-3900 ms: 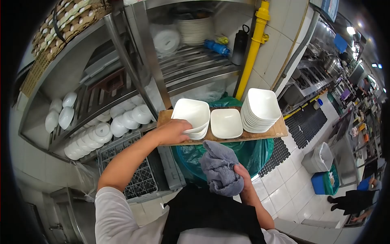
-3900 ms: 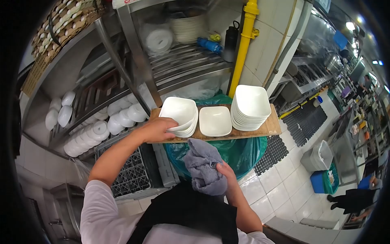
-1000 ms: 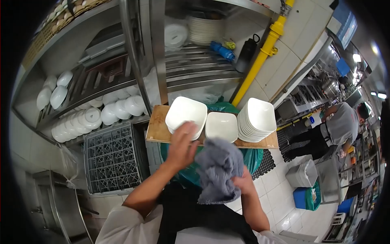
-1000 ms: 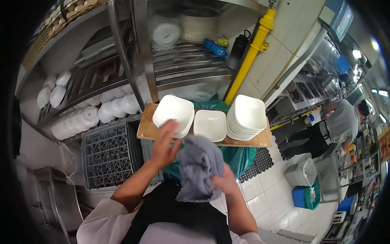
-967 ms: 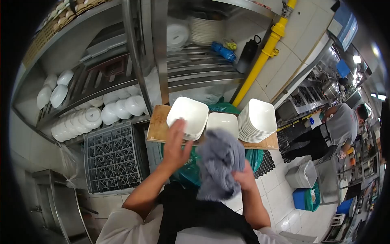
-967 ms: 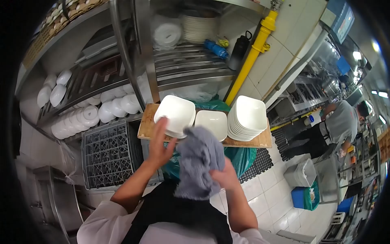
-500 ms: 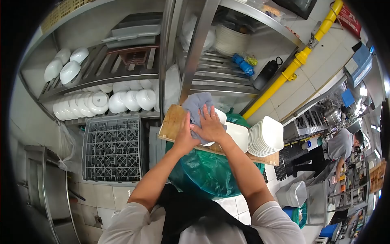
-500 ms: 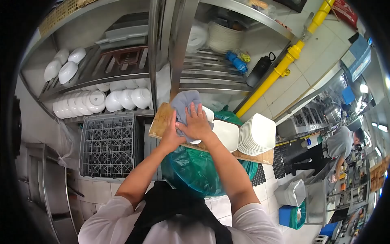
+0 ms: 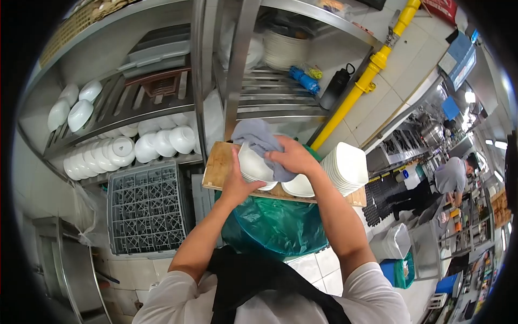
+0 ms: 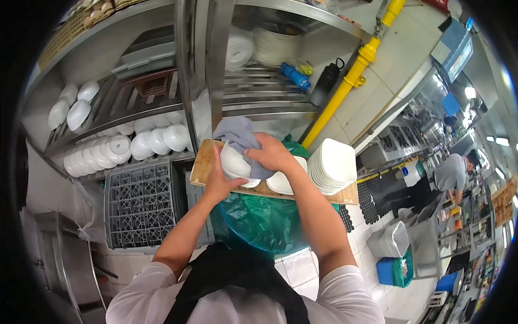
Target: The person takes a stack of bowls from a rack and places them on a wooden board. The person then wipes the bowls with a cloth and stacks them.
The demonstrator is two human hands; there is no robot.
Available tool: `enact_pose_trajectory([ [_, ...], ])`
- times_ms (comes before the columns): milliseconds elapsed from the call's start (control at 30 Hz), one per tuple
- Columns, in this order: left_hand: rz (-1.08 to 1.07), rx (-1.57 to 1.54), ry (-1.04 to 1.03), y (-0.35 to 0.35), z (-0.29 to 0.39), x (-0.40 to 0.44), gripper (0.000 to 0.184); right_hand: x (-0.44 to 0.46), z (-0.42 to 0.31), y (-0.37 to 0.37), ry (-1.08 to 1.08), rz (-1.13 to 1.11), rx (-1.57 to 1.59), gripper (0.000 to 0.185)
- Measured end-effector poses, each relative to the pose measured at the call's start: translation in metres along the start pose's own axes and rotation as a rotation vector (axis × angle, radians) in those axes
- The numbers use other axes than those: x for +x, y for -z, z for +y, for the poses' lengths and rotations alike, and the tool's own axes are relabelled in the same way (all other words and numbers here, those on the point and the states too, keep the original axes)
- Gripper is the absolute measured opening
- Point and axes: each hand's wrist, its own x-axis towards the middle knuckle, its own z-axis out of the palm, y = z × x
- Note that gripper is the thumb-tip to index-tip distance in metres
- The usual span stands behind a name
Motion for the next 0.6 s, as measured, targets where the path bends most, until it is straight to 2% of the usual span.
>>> enact_pose_trajectory([
  [67,-0.037,0.041,0.013,0.001,-0.001,0.0,0.127,0.004,0.044,-0.032,0.113,0.087,-0.511,0.078],
  [100,-0.04,0.095,0.004,0.001,-0.003,0.0,0.126,0.003,0.043,-0.042,0.023,-0.126,-0.637,0.1],
  [200,-0.033,0.154,-0.056,0.003,-0.01,0.001,0.123,0.005,0.031,-0.064,0.02,-0.152,-0.529,0.1],
  [233,-0.031,0.158,-0.086,0.003,-0.011,0.001,0.121,0.003,0.015,-0.059,0.04,-0.145,-0.58,0.093],
  [333,-0.014,0.175,-0.041,0.002,-0.008,0.001,0.12,0.008,0.008,-0.046,-0.017,-0.334,-0.264,0.081],
  [433,-0.006,0.046,0.017,0.001,-0.005,-0.001,0.117,0.004,0.018,-0.048,-0.011,-0.153,0.102,0.063],
  [533,0.079,0.174,-0.148,-0.002,0.0,-0.001,0.114,-0.009,0.019,-0.056,-0.141,0.092,1.303,0.051],
  [567,0.042,0.032,-0.137,-0.002,-0.006,-0.001,0.109,-0.022,0.015,-0.053,-0.074,0.078,1.551,0.043],
  [600,-0.001,-0.111,-0.12,0.0,-0.017,0.0,0.105,-0.035,0.015,-0.054,-0.073,0.053,1.582,0.045],
])
